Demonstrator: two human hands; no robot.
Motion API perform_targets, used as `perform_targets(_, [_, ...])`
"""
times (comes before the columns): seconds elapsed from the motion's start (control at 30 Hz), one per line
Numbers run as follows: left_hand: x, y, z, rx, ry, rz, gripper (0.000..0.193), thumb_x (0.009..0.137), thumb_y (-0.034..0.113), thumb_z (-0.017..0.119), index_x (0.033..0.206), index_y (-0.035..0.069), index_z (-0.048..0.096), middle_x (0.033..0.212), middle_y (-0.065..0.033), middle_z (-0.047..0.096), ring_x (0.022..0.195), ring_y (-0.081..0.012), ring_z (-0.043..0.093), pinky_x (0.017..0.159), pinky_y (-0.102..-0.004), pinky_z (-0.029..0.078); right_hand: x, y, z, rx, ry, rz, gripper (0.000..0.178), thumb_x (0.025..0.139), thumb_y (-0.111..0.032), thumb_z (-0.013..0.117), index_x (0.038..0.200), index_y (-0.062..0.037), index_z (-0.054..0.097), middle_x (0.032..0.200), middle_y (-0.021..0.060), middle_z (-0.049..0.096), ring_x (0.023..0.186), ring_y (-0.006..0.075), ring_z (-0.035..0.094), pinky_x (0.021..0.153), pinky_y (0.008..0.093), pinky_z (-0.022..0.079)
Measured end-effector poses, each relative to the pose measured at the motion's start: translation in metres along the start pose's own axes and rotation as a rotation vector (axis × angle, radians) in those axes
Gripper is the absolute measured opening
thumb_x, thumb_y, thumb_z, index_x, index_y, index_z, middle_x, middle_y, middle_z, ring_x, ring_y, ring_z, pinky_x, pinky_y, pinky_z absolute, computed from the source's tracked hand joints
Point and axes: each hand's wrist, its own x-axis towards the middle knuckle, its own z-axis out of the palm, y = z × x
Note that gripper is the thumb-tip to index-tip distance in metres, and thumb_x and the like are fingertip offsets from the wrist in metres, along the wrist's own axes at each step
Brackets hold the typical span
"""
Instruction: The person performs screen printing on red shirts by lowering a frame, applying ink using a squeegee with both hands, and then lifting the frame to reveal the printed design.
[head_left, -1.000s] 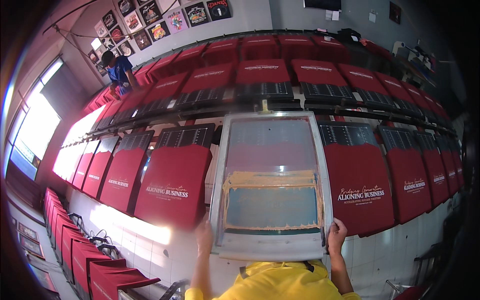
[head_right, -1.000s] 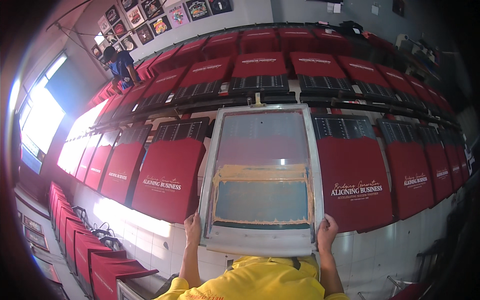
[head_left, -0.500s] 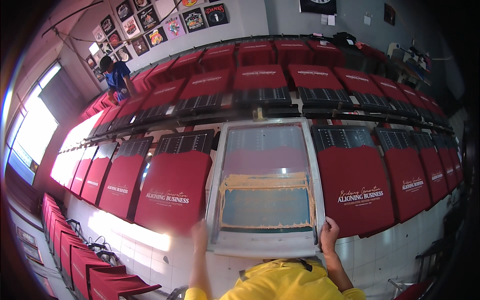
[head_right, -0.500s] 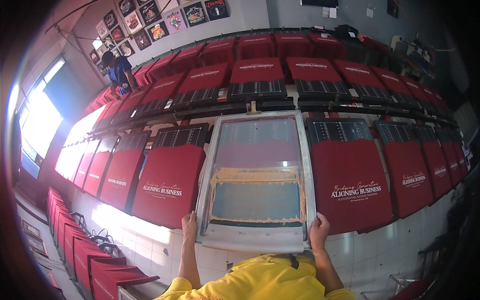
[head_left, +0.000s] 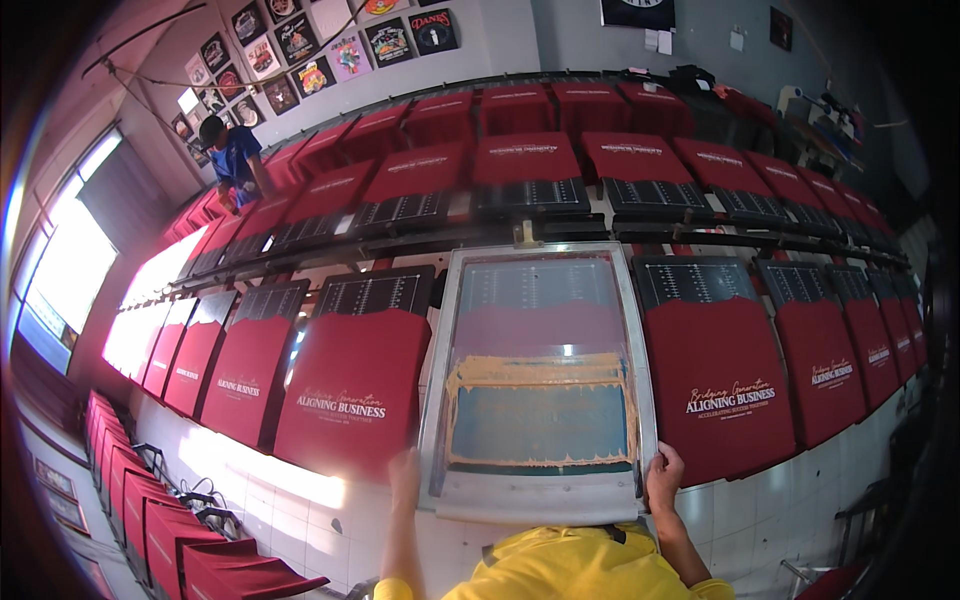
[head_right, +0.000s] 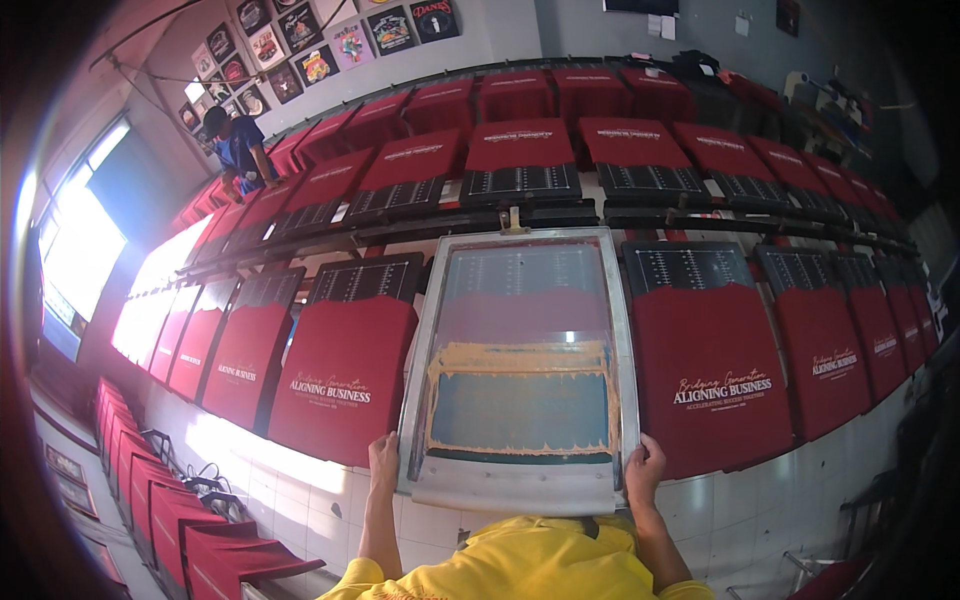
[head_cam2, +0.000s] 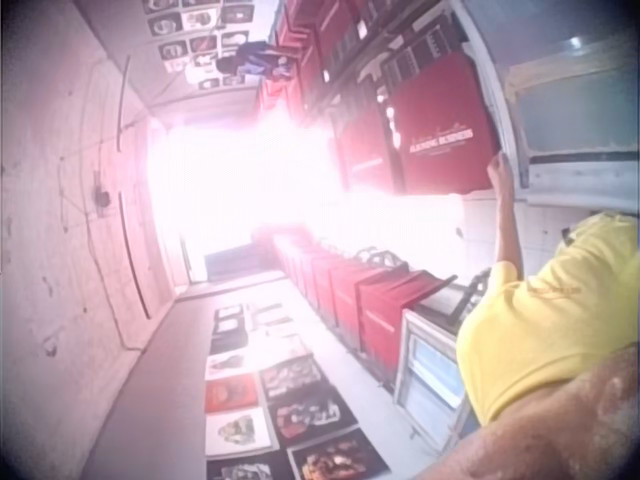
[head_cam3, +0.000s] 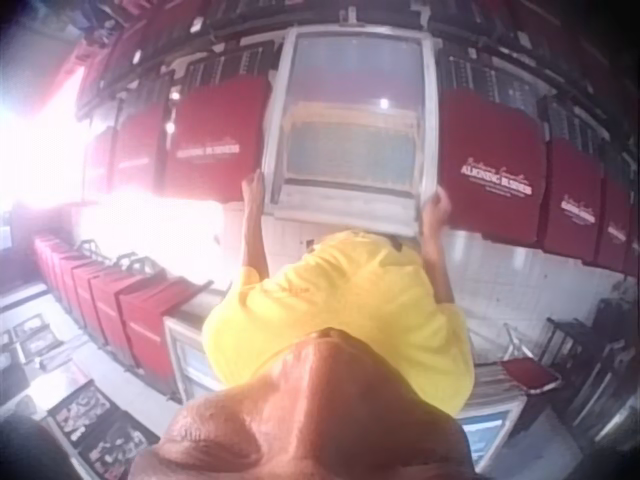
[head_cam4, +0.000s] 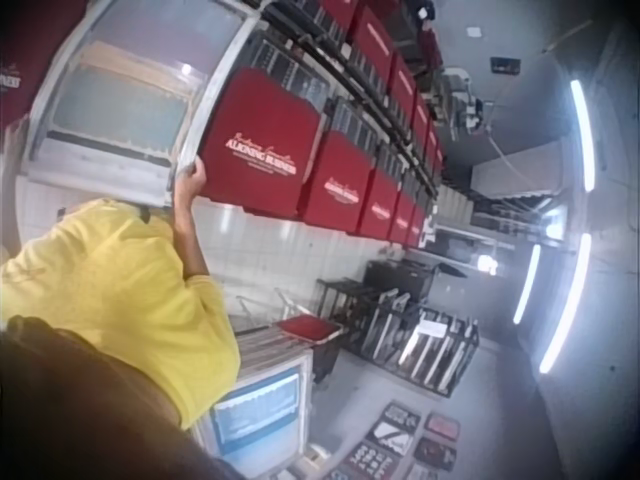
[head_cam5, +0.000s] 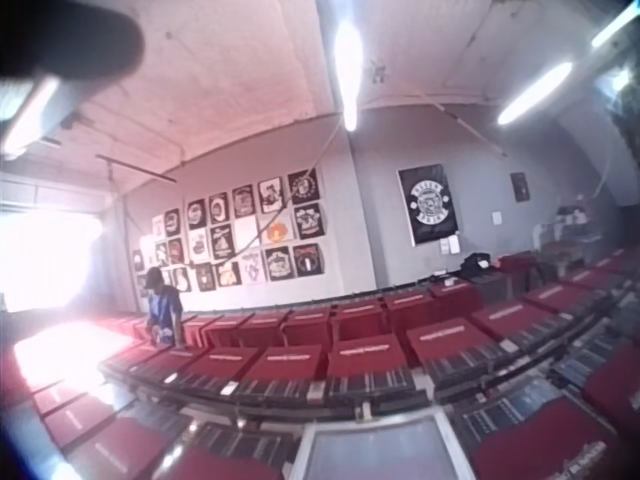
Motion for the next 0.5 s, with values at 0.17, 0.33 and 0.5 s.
perform_targets(0.17, [0.003,-0.002,0.0,0.023,0.029,-0.009,0.034,0.095,0.026,0.06,0.102,-0.006,0.068,0.095,-0.0179,0.069,0.092,-0.0275,0.064,0.085,-0.0397,0.047,0.001,0.008,0.003,0.016,-0.001,0.084,0.028,0.087,-0.002,0.052,0.108,0.0075,0.067,0.102,0.0223,0.07,0.099,0.0325,0.067,0.092,0.0373,0.049])
perform_targets(0.33, [-0.007,0.027,-0.004,0.147,-0.032,-0.056,0.037,0.094,0.028,0.062,0.11,-0.005,0.068,0.105,-0.022,0.07,0.103,-0.0313,0.065,0.089,-0.0404,0.048,0.0,0.009,0.007,-0.047,0.042,-0.023,0.026,0.085,-0.002,0.055,0.106,0.0063,0.068,0.098,0.0217,0.07,0.095,0.0323,0.068,0.088,0.037,0.05])
perform_targets(0.5, [-0.001,0.013,0.006,0.145,0.033,0.134,0.033,0.094,0.022,0.058,0.079,-0.006,0.064,0.06,-0.0027,0.05,0.06,-0.0125,0.042,0.058,-0.0358,0.037,0.0,0.018,0.012,-0.066,0.074,-0.059,0.026,0.084,-0.001,0.055,0.106,0.0037,0.069,0.097,0.0213,0.071,0.093,0.0341,0.068,0.085,0.0375,0.051])
